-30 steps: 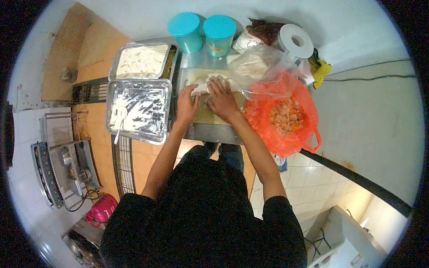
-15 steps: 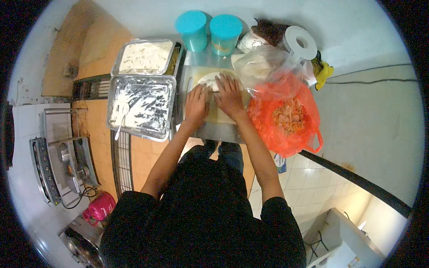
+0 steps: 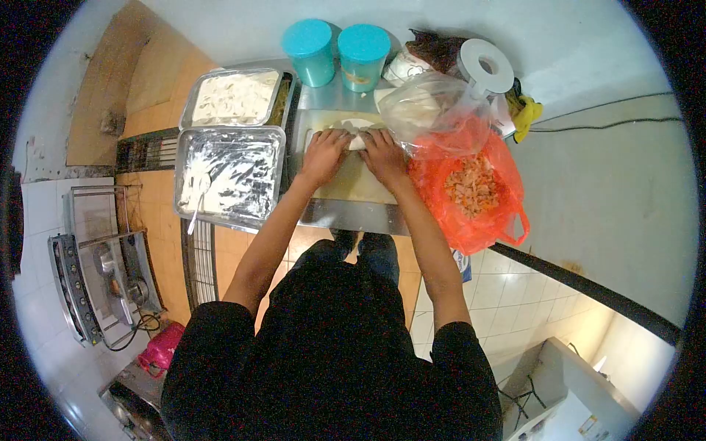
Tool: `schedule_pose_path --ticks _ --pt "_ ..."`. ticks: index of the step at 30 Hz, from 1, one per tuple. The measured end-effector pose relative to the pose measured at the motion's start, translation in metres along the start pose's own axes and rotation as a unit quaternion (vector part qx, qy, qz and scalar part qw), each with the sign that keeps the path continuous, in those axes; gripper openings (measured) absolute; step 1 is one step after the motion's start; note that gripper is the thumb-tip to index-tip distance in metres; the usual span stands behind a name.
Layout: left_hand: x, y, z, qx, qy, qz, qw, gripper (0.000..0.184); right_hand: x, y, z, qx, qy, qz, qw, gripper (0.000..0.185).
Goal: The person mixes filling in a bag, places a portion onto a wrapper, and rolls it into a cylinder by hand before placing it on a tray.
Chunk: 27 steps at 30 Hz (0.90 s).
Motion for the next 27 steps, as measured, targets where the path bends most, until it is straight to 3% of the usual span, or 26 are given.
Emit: schedule_pose_path --ticks 8,10,16,22,27 --pt "0.009 -0.008 0.014 -0.019 -0.045 -0.02 0.999 0.039 0.013 0.003 0.011 0.018 -0.019 0.057 0.998 0.042" --pt "0.01 -0.011 0.018 -0.011 -0.066 -0.02 0.998 0.041 0.018 0.005 0.015 0.007 -0.068 0.12 0.99 0.041" --pt "0.005 -0.021 0.033 -0.016 -0.121 -0.033 0.992 0.038 0.013 0.015 0.029 0.005 -0.142 0.106 0.984 0.047" --pt "0.002 -0.028 0.04 -0.009 -0.125 -0.025 0.992 0.035 0.011 0.008 0.018 0.037 -0.087 0.109 0.99 0.056" --pt "-0.003 -0.041 0.044 -0.001 -0.144 -0.055 0.988 0.035 0.002 0.019 0.025 0.067 -0.047 0.141 0.987 0.048"
Point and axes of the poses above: each hand's wrist, its own z-axis towards the middle knuckle, its own x-axis out of the back of the hand, y = z × x, the point moved 7 cm from there along z, towards the middle knuckle, and after that the axes turned 13 degrees about -y, right-handed, at the moved point
